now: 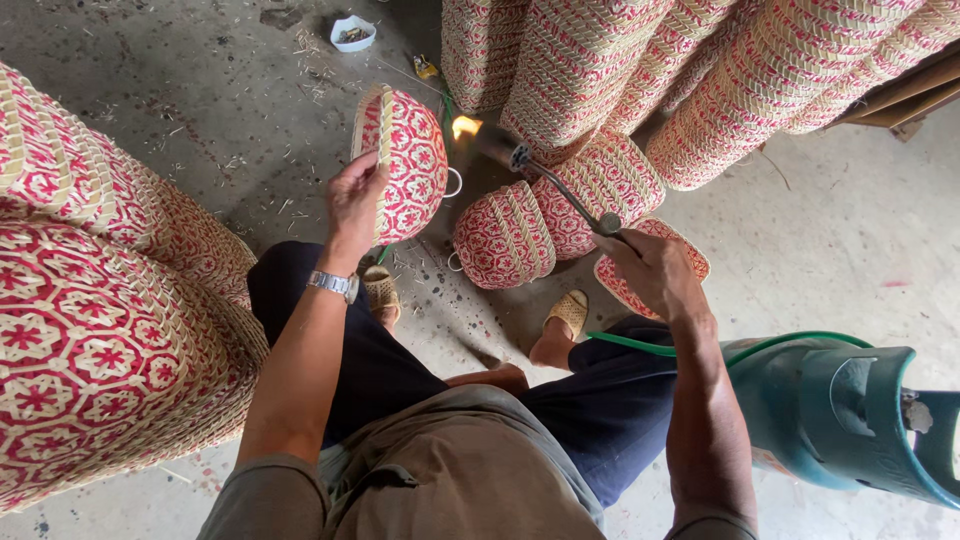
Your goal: The person uses a blowtorch to apply heat to the surface of woven baskets. They rotate each basket to treat different sides and then place it on a stack. The process is repeated for multiple baskets.
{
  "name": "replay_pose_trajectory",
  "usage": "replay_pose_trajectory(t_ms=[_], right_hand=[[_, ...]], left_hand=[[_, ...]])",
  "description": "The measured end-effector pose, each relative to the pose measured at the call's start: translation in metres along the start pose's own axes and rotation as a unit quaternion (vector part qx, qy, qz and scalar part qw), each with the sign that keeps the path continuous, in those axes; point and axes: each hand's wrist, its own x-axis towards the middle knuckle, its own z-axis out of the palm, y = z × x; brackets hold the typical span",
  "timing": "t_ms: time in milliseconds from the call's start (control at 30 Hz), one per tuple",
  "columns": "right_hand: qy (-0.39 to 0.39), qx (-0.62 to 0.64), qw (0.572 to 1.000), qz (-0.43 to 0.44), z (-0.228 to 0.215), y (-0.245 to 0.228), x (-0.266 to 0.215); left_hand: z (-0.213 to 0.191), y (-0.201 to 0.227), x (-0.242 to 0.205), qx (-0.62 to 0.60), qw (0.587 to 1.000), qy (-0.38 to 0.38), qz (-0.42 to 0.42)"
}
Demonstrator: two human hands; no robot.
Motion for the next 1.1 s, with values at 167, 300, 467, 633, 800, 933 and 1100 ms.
replay_pose_trajectory(t_ms=[167,300,467,633,800,933,1100], right_hand=[[-0.016,0.000,1.000,0.004,-0.007,-0.012,-0.002],[-0.023,0.005,0.999,0.027,-0.005,-0.017,-0.003],[0.010,-0.014,1.000,0.011,0.001,-0.016,0.002],[0.047,0.036,0.998,-0.006,0.011,-0.029,0.023],[0.046,0.049,0.993,-0.098,0.030,-0.059,0.031],[0.032,0.019,0.992,-0.119,0.042,-0.068,0.031],[0.102,0.029,0.990,-0.094,0.033,-0.044,0.014]], left_hand=[[0.015,-0.003,-0.013,0.402,0.885,-0.028,0.233],[0.026,-0.001,-0.030,0.591,0.752,-0.099,0.274],[0.024,-0.010,-0.050,0.695,0.610,-0.165,0.341],[0.033,-0.027,-0.063,0.684,0.584,-0.222,0.377],[0.043,-0.029,-0.070,0.691,0.546,-0.259,0.396],[0.050,-0.019,-0.077,0.684,0.548,-0.267,0.402],[0.043,-0.006,-0.073,0.698,0.538,-0.254,0.399]])
